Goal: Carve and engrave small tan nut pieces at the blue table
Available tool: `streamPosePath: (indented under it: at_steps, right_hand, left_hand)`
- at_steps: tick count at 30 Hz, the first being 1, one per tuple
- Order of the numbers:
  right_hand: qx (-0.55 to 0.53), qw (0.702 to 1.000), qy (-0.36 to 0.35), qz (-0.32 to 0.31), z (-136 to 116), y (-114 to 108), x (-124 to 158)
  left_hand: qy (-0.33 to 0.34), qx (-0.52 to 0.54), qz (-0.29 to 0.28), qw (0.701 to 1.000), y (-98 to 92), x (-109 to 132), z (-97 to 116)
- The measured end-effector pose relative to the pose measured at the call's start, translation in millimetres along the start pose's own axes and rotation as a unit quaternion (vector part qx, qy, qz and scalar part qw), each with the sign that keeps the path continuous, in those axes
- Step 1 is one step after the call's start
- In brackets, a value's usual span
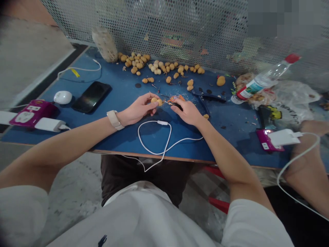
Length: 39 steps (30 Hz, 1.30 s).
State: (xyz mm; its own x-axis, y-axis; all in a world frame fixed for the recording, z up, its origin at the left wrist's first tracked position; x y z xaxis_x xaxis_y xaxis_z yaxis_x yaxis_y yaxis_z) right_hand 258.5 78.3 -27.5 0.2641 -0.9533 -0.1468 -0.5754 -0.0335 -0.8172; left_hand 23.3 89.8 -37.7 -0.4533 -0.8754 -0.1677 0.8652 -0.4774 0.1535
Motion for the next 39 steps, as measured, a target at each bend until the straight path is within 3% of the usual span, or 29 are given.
streamPosePath:
  at_steps: [39]
  right_hand:
    - [-0.007,1.000,-0.004,0.005,8.5,2.0,-0.4]
  left_hand:
    - [-0.019,0.013,0.003,1.000,2.0,0.1,-1.7]
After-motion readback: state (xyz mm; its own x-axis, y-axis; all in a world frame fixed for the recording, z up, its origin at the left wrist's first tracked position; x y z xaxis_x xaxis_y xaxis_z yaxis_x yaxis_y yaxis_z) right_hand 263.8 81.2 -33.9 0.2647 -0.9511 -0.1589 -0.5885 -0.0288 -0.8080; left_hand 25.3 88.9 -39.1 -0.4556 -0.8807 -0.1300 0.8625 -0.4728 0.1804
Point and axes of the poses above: each hand's wrist, its own x-axis away from the middle knuckle, its own y-axis out of the palm, z = x × y, the point moved 8 cm from there along -x, towards the middle knuckle, and after that the axes turned 11 degrees about y, right-handed, at the moved point
